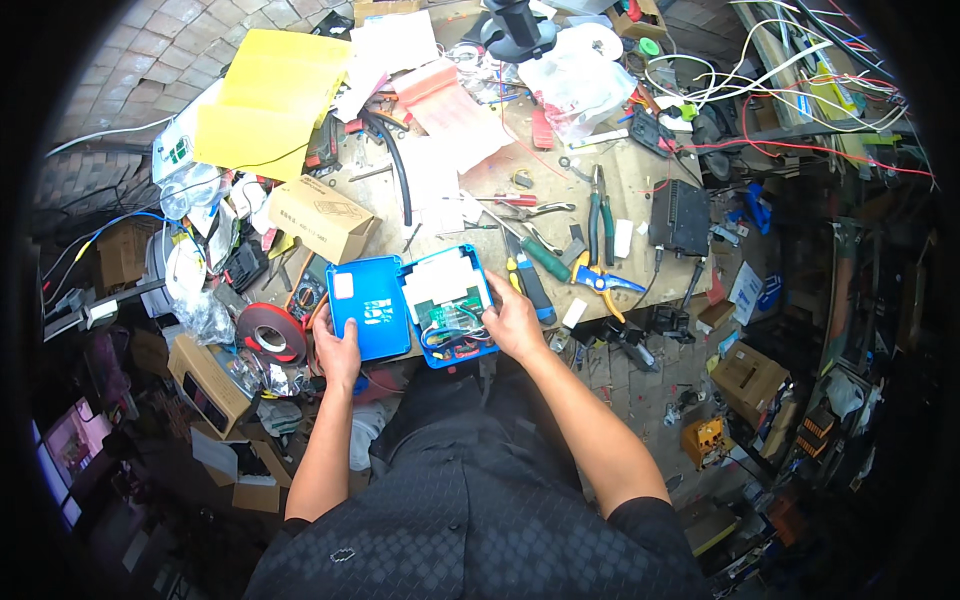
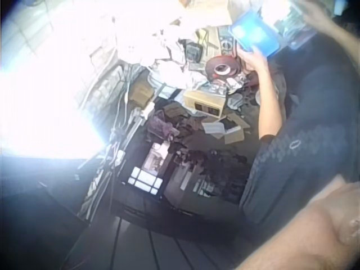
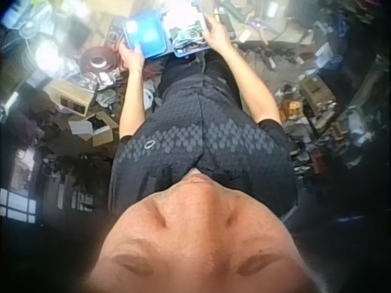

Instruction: The person assembles a blue plastic electronics enclosure by placing a circuit board and wires inside, then securing the lid with screws. They use a screwdriver and pliers to manipulate components and fasten the case.

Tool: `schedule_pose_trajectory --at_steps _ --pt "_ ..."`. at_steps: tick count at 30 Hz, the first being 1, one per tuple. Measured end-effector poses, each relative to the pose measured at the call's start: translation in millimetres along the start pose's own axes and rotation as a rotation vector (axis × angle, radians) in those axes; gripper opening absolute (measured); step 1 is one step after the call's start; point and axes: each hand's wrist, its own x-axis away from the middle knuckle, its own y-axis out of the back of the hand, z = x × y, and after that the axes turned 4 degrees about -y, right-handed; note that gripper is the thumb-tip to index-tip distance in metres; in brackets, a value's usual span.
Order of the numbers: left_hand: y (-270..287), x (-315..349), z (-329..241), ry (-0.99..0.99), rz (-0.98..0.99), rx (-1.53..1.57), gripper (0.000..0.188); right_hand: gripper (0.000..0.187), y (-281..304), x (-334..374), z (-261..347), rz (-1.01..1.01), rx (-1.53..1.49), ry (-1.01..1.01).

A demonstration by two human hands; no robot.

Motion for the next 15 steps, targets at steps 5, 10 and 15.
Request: schedule_pose_trajectory --at_steps 5,10,15 --pt "4 1 -7 -0.024 -0.002 -0.052 0.062 0.064 1 -2 -2 -0.017 -0.084 -0.019" --pt "10 -1 -2 -0.016 -0.021 -0.051 0.063 0.059 10 -6 -23 -0.084 -0.023 0.018" --pt "10 -9 8 -0.035 -0.06 0.031 0.061 0.055 33 0 -17 -0.09 -0.027 -0.064"
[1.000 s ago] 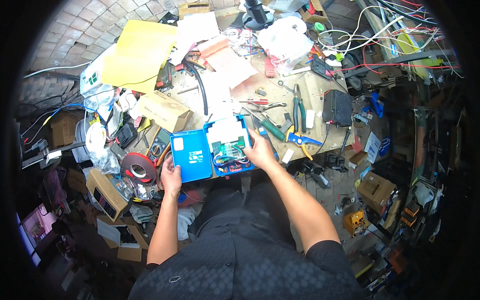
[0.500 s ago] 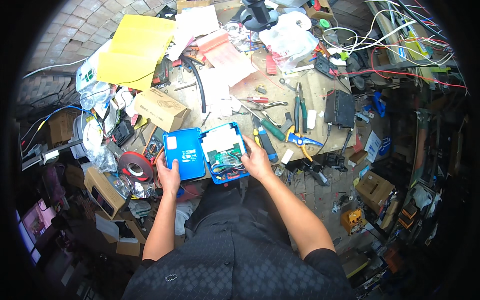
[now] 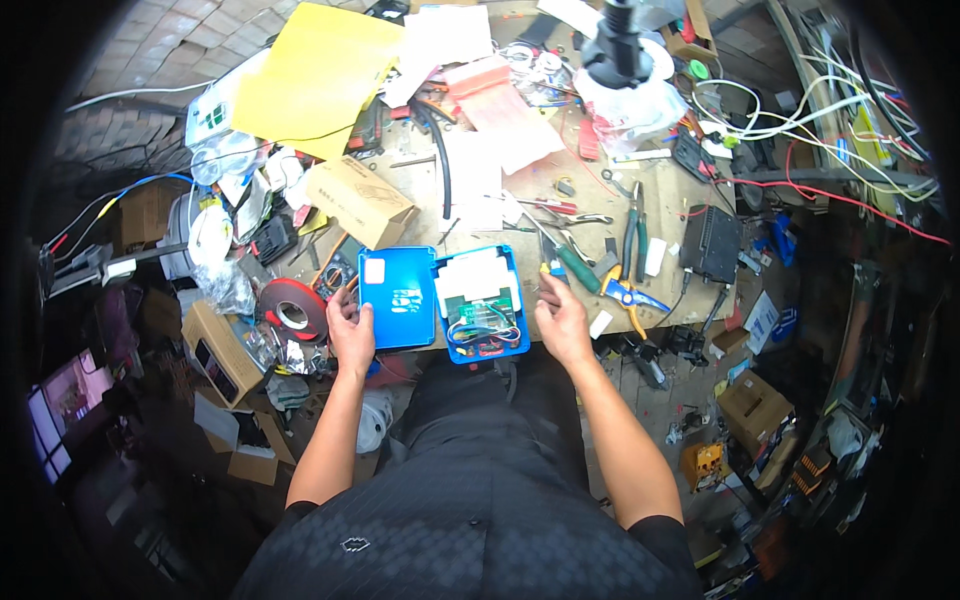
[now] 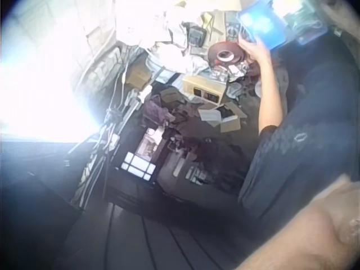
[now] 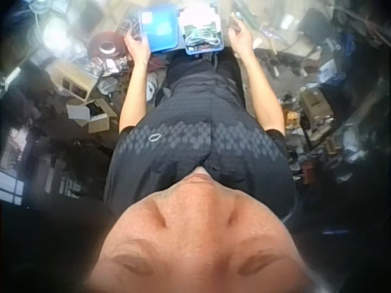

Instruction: The person assembles a blue plastic electronics enclosure by placing a circuit board and wires inside, then securing the lid with screws. They use a screwdriver and pliers to manipulate components and fasten the case.

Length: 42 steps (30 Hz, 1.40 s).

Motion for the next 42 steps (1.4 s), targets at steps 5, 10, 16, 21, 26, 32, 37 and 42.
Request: schedule_pose_trajectory --at_steps 5,10,16,21,26,32,37,42 --pt "9 -1 -6 0.016 -0.015 0.011 0.059 0.047 10 2 17 -0.002 0.132 -0.057" --pt "14 -1 -21 0.007 -0.008 -0.003 0.057 0.04 9 -5 17 -0.058 0.252 0.049" --pt "11 -2 -13 -0.02 -0.012 0.027 0.054 0.035 3 -13 18 -0.091 0.321 0.104" --pt "15 -4 -13 0.029 0.018 0.125 0.052 0.031 10 -8 18 -0.251 0.452 -0.088" --pt "15 0 -19 0.027 0.046 0.144 0.049 0.031 6 6 18 -0.08 0.588 -0.24" --pt "13 6 -14 -0.033 0.035 0.136 0.049 0.05 -16 -5 -7 -0.078 0.648 -0.091" --pt "23 -2 -29 -0.043 0.021 0.113 0.04 0.051 -15 -2 16 -0.09 0.645 -0.085" --pt "45 -41 -30 -0.137 -0.004 -0.076 0.024 0.035 -5 9 23 -0.064 0.587 -0.068"
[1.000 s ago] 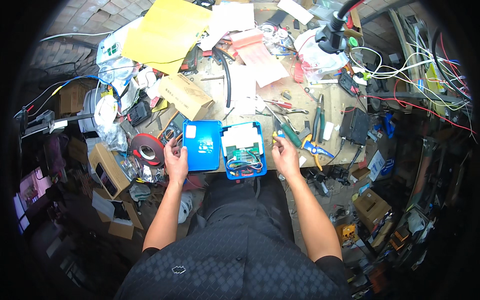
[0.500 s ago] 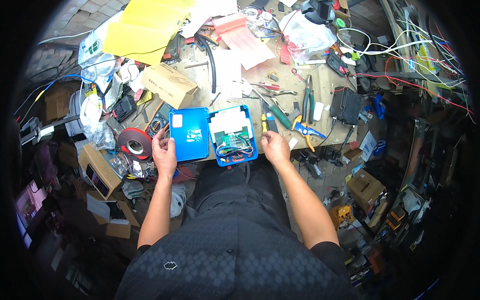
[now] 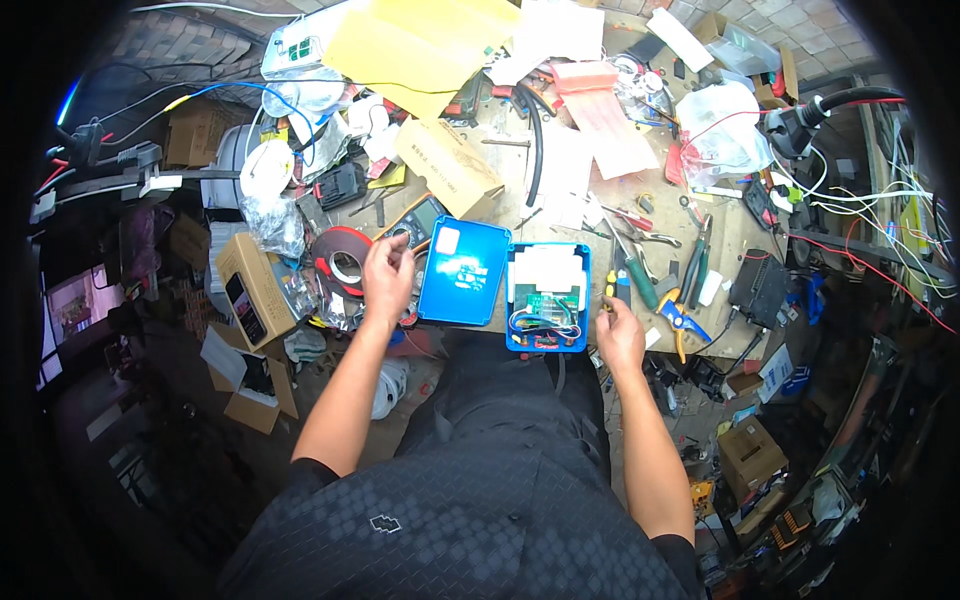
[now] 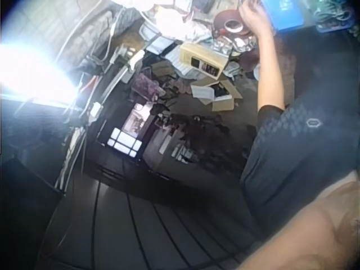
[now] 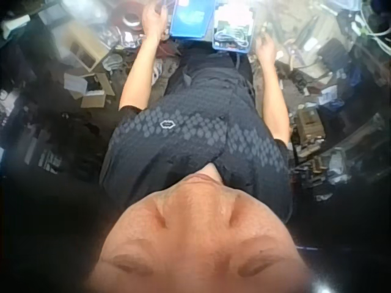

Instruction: The person assembles a blue plastic electronics enclosure by placing a circuit board and wires inside, then securing the lid with screws. They use a screwdriver and pliers to manipulate components and fasten the case.

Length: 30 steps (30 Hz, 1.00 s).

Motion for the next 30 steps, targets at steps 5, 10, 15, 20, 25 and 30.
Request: schedule_pose_trajectory --at_steps 5,10,15,20,25,30 --pt "-4 -87 29 -0.191 0.048 -0.449 0.018 0.031 0 9 -20 0.009 -0.108 0.025" --pt "-27 -148 79 -0.147 0.175 -0.891 0.019 0.03 2 25 -43 -0.015 -0.276 -0.036" --pt "-27 -156 79 -0.304 0.217 -0.899 0.02 0.028 14 47 -49 -0.073 -0.342 -0.094" --pt "-13 -147 63 -0.53 0.155 -0.846 0.014 0.027 23 54 -51 -0.075 -0.357 -0.131" --pt "21 -136 9 -0.523 0.044 -0.537 0.016 0.029 33 52 -42 -0.008 -0.445 -0.167" --pt "47 -108 -19 -0.366 -0.131 0.04 0.01 0.031 38 46 -22 0.034 -0.58 -0.069"
